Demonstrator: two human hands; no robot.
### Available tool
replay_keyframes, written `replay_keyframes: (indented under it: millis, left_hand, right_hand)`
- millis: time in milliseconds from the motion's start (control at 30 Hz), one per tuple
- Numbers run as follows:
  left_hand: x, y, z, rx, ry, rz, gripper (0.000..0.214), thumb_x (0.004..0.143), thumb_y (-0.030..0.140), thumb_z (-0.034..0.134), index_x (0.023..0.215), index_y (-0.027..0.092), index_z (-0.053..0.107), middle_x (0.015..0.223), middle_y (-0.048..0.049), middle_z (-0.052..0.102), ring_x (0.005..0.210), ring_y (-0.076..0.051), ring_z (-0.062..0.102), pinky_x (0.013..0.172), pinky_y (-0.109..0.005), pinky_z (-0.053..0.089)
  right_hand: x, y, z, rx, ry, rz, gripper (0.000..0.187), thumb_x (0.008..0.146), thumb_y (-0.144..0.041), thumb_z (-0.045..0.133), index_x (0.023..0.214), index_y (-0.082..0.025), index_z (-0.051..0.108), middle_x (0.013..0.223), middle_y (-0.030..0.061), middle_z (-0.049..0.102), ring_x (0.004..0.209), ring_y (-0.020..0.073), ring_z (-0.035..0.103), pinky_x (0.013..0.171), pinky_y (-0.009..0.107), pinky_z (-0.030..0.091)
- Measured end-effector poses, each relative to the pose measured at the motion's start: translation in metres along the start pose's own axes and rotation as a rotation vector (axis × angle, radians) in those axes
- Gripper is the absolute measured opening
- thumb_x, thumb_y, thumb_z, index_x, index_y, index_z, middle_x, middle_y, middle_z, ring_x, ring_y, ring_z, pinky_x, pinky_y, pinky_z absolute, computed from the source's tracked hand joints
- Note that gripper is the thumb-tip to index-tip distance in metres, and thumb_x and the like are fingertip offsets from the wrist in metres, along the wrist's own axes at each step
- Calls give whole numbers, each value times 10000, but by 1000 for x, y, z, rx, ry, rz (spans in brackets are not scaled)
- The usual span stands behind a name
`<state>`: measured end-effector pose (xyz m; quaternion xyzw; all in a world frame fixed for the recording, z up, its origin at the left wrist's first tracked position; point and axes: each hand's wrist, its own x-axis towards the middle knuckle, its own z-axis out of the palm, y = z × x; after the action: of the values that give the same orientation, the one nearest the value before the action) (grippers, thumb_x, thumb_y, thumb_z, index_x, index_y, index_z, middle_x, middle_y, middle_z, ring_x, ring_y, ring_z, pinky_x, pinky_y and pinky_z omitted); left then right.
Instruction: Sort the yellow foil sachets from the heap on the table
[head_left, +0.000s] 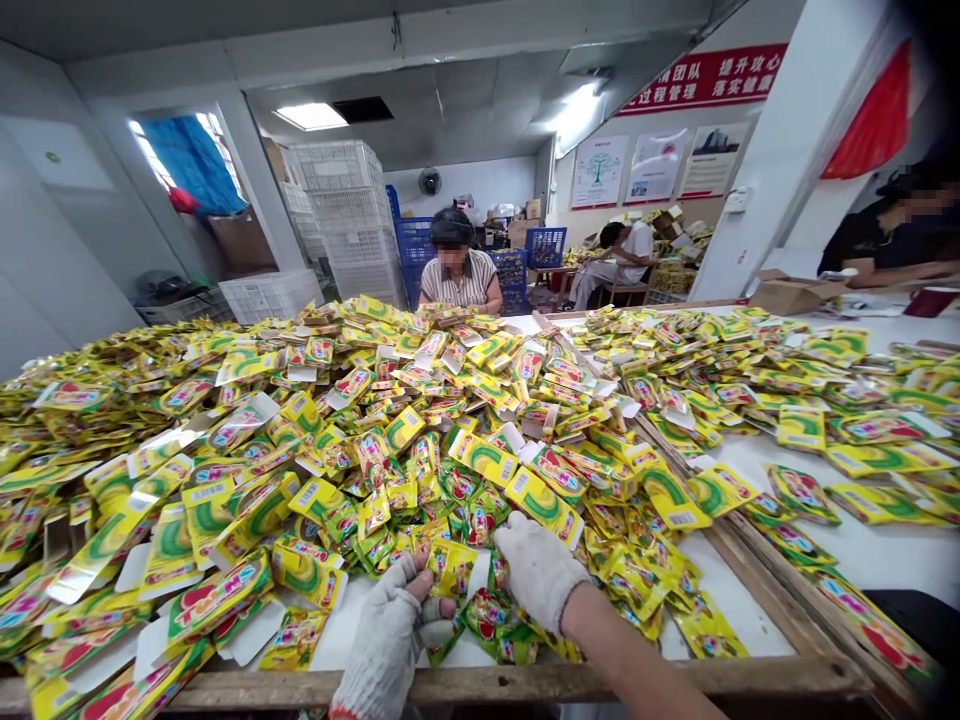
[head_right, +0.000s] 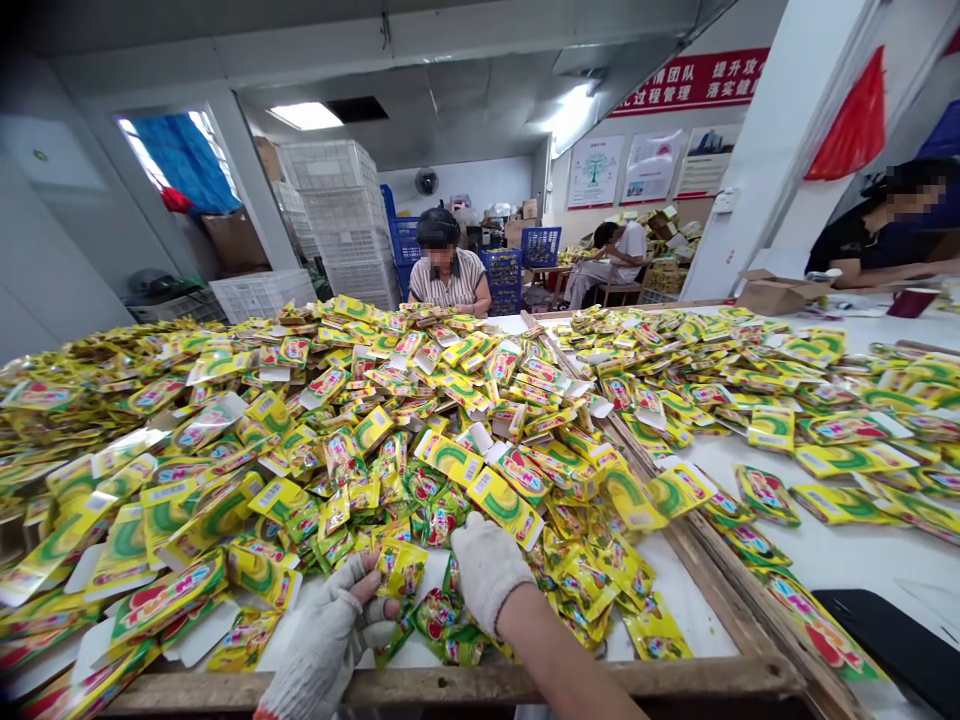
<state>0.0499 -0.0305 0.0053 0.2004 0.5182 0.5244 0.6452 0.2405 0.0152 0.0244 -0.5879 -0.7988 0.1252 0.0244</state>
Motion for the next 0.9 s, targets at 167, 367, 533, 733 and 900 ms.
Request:
replay_keyframes:
  millis: [167,367,533,733,900]
  left_hand:
    - [6,-3,0,76,40,45,499,693,226,800,1110,177,529,693,20,643,521,-153,666,432,-219,507]
    - [4,-9,1,242,25,153,639,693,400,792,1215,141,529,691,-6,674,565,-163,667,480,-225,502]
    - [-4,-15,10,417,-168,200,536,784,516,679,1143,135,564,668,-3,666,489,-122,593,451,-213,448]
    - [2,-18,21,365,-265,186,395,700,449,786,892,189,559,738,42,624,523,-82,566,488,-192,448]
    - [6,-21,40,362,-330,128,394,663,446,808,823,189,556,604,56,579,438,-82,531,425,-184,380]
  right_hand:
    - [-5,10,10,17,-7,60,335,731,-121,621,1061,-174,647,1021,123,693,975,272,653,824,346,467]
    - [-14,16,11,138,36,54,167,759,-257,654,912,-195,683,988,64,694,946,218,637,802,284,447]
    - [-26,10,3,379,118,-51,47,765,-226,629,780,-185,647,831,11,651,775,152,567,688,245,401]
    - [-31,7,2,538,187,70,65,718,-209,659,772,-182,638,779,9,640,733,159,553,674,262,421]
    - [-47,13,6,934,252,171,381,778,-269,599,1145,-171,629,1077,81,708,971,211,650,863,305,516]
